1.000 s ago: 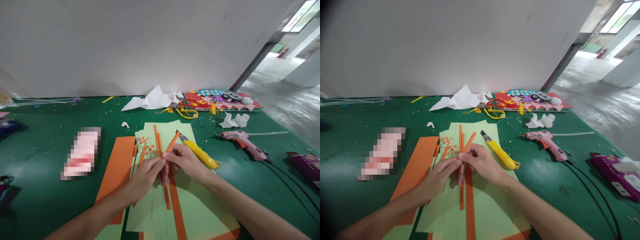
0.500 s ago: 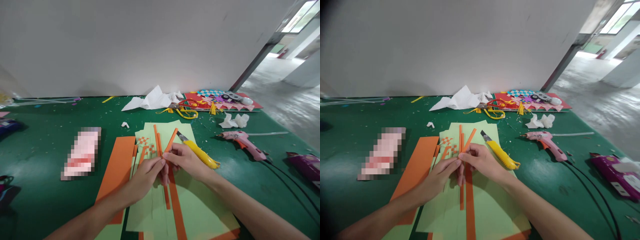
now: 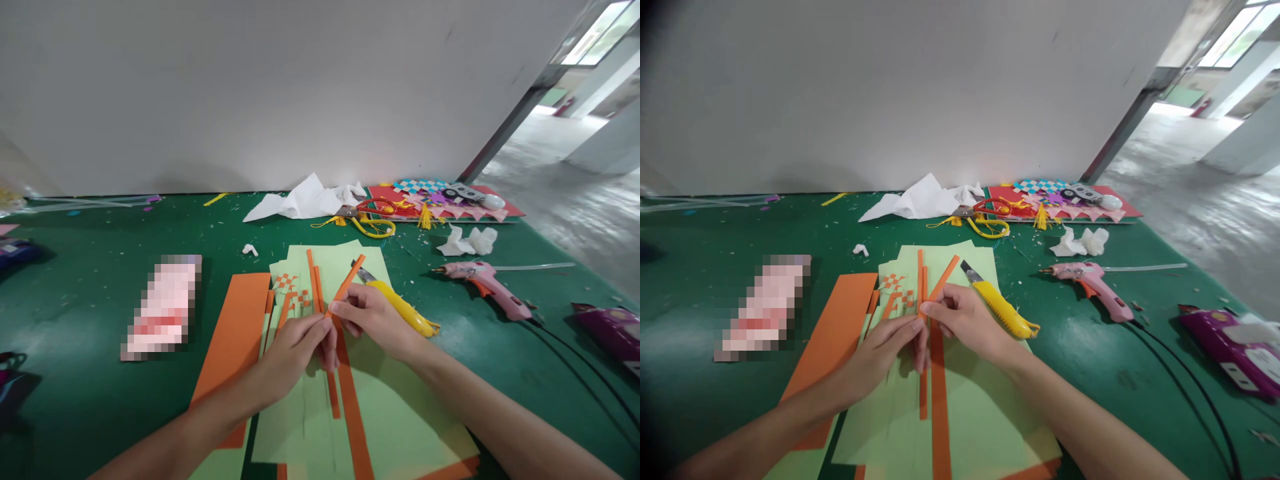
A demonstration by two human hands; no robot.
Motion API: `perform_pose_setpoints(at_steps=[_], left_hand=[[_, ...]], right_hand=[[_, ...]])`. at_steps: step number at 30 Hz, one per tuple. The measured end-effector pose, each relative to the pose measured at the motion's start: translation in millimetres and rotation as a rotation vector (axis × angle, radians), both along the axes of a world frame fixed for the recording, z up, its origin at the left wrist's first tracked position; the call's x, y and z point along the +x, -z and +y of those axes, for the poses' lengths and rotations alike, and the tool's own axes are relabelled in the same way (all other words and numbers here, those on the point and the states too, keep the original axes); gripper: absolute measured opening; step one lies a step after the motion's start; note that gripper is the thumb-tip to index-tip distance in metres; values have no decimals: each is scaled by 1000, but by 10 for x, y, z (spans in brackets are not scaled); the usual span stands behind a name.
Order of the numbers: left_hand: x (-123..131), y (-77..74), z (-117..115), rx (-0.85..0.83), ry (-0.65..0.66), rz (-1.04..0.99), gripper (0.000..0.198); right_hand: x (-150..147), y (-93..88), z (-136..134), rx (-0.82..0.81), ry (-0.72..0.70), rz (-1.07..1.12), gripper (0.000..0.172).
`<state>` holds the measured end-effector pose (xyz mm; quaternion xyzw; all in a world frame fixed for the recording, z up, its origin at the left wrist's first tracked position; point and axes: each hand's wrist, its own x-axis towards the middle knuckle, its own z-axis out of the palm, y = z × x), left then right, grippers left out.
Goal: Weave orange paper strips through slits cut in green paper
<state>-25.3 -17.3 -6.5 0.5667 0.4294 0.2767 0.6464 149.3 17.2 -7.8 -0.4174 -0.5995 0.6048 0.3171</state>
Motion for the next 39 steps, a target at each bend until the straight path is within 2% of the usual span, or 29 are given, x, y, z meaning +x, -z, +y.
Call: perform_pose_setpoints(at_steps=[9,15,26,34,39], left_hand=[[4,3,2,8,11,-15,43],[13,13,10,11,-1,12,41],[-4,19,20,21,16,12,41],[11,17,20,38,-1,28,42],[9,15,17,26,-3,30,40]], right_hand=[[1,6,3,0,3,7,30],[-10,-6,2,-47,-51,-9,28],[19,-24,19,-9,-33,3,26],[-10,-21,13,-71,-49,-7,28],[4,7,15,-36,-56,-31,28]])
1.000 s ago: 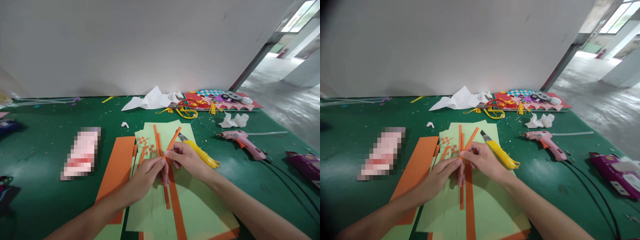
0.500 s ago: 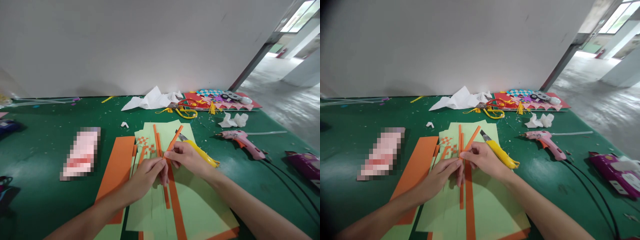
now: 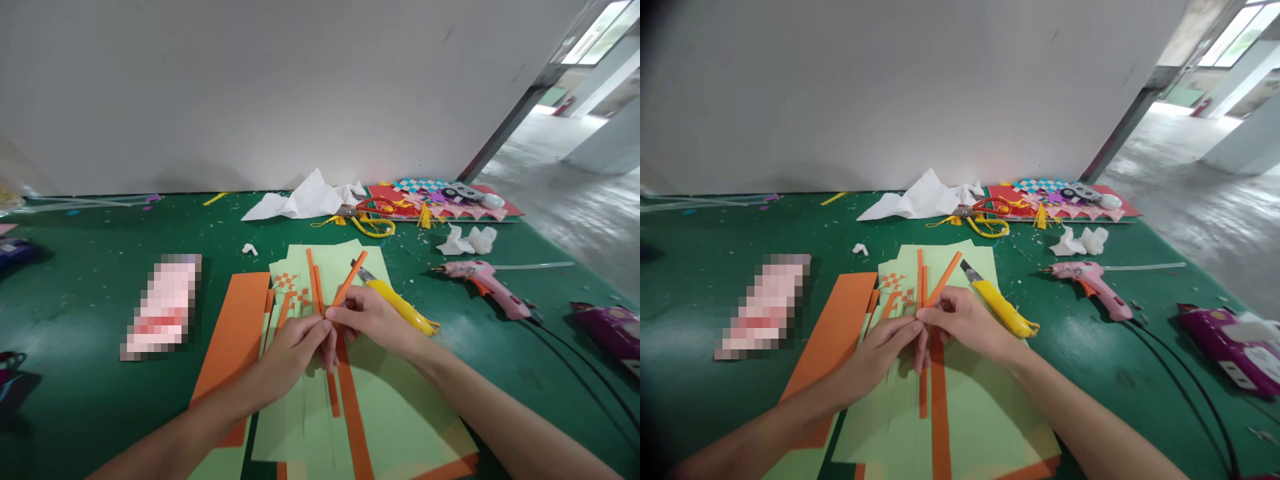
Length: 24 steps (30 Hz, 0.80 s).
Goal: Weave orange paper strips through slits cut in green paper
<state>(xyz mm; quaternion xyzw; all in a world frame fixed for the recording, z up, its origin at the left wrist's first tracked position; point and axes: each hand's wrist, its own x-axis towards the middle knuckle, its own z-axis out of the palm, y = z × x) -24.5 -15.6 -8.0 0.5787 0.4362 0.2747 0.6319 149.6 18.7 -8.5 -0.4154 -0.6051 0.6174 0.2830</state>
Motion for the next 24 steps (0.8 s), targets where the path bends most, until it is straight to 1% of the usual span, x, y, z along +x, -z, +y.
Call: perform_pose_setpoints(at_steps=[6,11,18,24], left_hand=[[-12,12,-12,-12,7,-15,39],[-14,18,-17,-5,11,-24,41],[-6,7,-1,8,2,-7,41],[-8,8,-6,-11,8,2,40]], right_hand=[[30,-9,18,6,49,-12,29],[27,-20,17,11,51,-19,29],[-5,-37,9,-65,-4,-2,31],[17,-23,16,-34,12,-3,29]])
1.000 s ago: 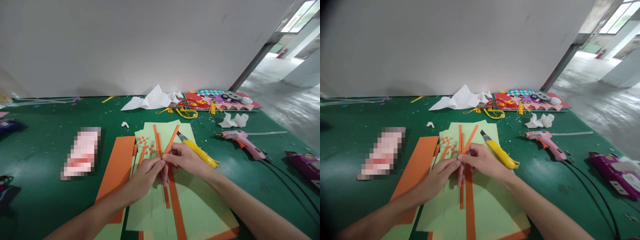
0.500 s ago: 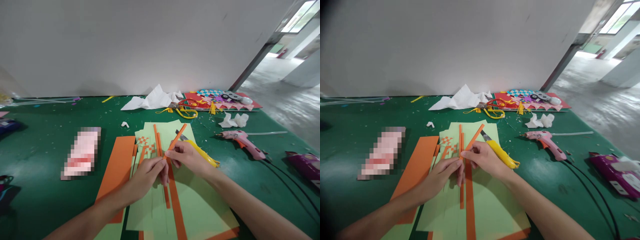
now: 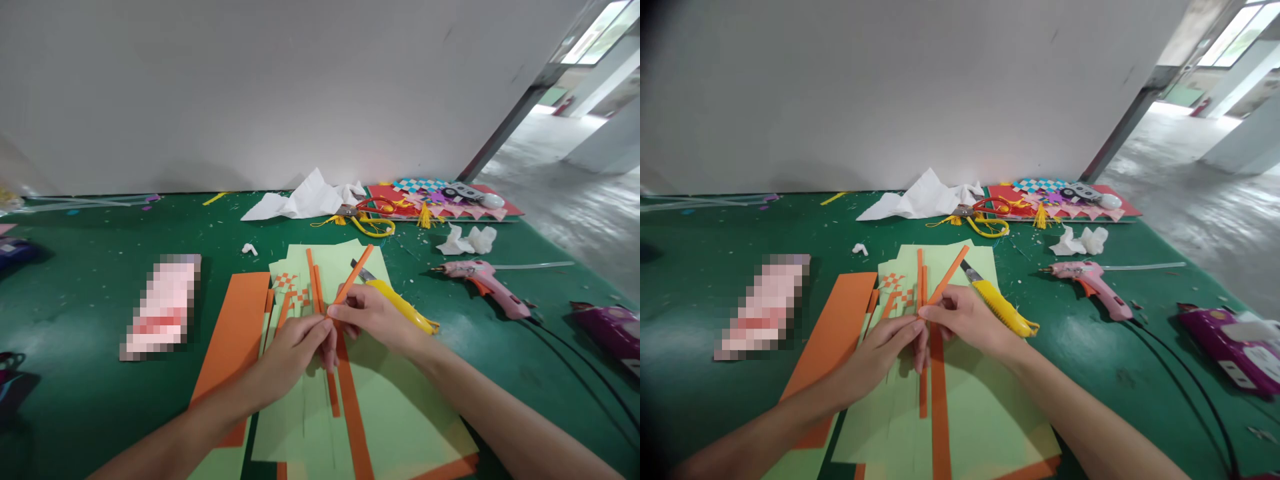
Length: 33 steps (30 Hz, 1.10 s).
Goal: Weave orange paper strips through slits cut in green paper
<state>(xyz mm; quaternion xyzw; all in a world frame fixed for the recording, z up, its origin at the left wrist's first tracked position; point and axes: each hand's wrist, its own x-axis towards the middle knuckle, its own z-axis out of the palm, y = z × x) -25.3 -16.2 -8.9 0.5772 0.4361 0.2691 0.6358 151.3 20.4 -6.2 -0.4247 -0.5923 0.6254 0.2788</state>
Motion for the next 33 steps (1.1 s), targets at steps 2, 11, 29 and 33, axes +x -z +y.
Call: perform_pose_setpoints(at_steps=[2,11,29,33], left_hand=[[-2,3,1,-4,4,-8,40],[-3,-31,-10,-22,15,-33,38],[-3,0,0,-18,10,-19,38],[-6,-11,1,-16,32,-17,39]], right_hand=[[9,8,4,20,11,0,30],[13,2,-6,50,15,-29,32],[7,-12,-1,25,-26,-51,32],[37,-12,22,52,0,-57,29]])
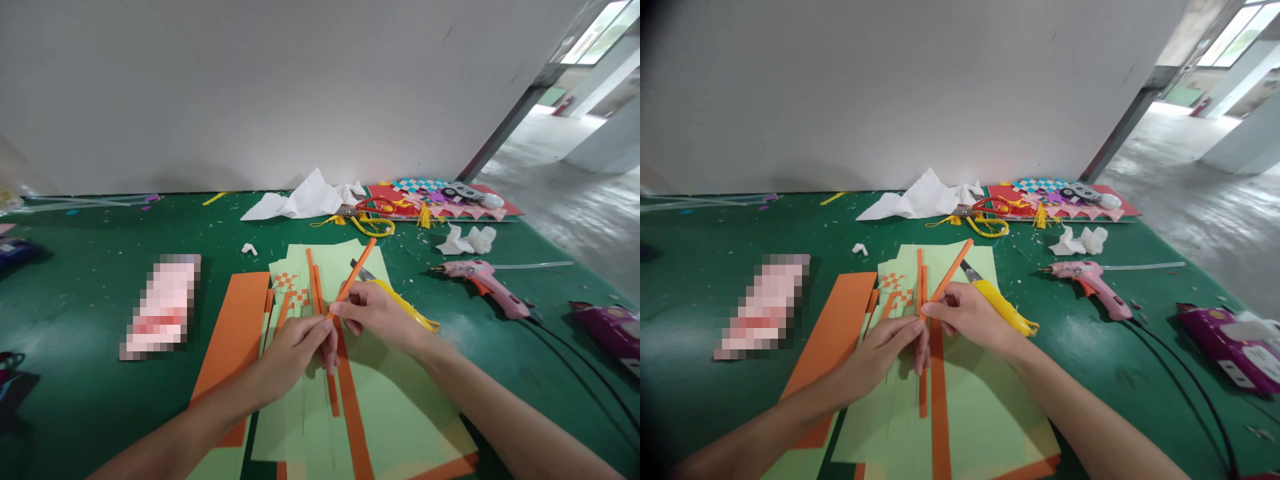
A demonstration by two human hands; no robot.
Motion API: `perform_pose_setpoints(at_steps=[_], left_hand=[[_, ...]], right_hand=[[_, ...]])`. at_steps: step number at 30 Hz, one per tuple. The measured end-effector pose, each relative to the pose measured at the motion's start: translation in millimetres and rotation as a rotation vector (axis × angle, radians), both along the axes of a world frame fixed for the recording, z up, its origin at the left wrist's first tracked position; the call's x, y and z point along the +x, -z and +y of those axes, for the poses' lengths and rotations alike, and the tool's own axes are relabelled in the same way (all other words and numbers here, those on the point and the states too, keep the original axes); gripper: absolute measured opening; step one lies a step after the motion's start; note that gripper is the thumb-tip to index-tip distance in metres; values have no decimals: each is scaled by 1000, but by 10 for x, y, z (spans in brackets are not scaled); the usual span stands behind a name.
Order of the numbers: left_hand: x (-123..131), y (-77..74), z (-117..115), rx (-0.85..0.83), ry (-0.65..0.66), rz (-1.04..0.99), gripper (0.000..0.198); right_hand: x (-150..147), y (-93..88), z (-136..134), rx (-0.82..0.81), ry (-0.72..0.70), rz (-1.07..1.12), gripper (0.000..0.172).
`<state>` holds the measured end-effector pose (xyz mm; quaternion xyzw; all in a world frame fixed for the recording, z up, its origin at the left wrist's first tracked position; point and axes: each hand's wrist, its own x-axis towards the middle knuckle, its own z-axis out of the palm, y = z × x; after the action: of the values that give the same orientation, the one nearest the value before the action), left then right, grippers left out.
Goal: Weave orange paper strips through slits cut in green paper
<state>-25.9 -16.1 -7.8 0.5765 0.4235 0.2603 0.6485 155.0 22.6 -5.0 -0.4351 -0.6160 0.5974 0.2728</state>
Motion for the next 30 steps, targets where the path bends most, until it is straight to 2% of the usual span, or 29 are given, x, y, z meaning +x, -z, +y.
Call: perform_pose_setpoints(at_steps=[10,25,30], left_hand=[[-3,19,-8,23,-18,8,40],[11,0,-2,16,-25,17,40],[8,1,-6,18,-25,20,39]], right_hand=[[-27,-19,-16,-56,-24,42,28],[-18,-8,-9,-25,-6,25,30],[25,-18,17,-12,21,41,26]])
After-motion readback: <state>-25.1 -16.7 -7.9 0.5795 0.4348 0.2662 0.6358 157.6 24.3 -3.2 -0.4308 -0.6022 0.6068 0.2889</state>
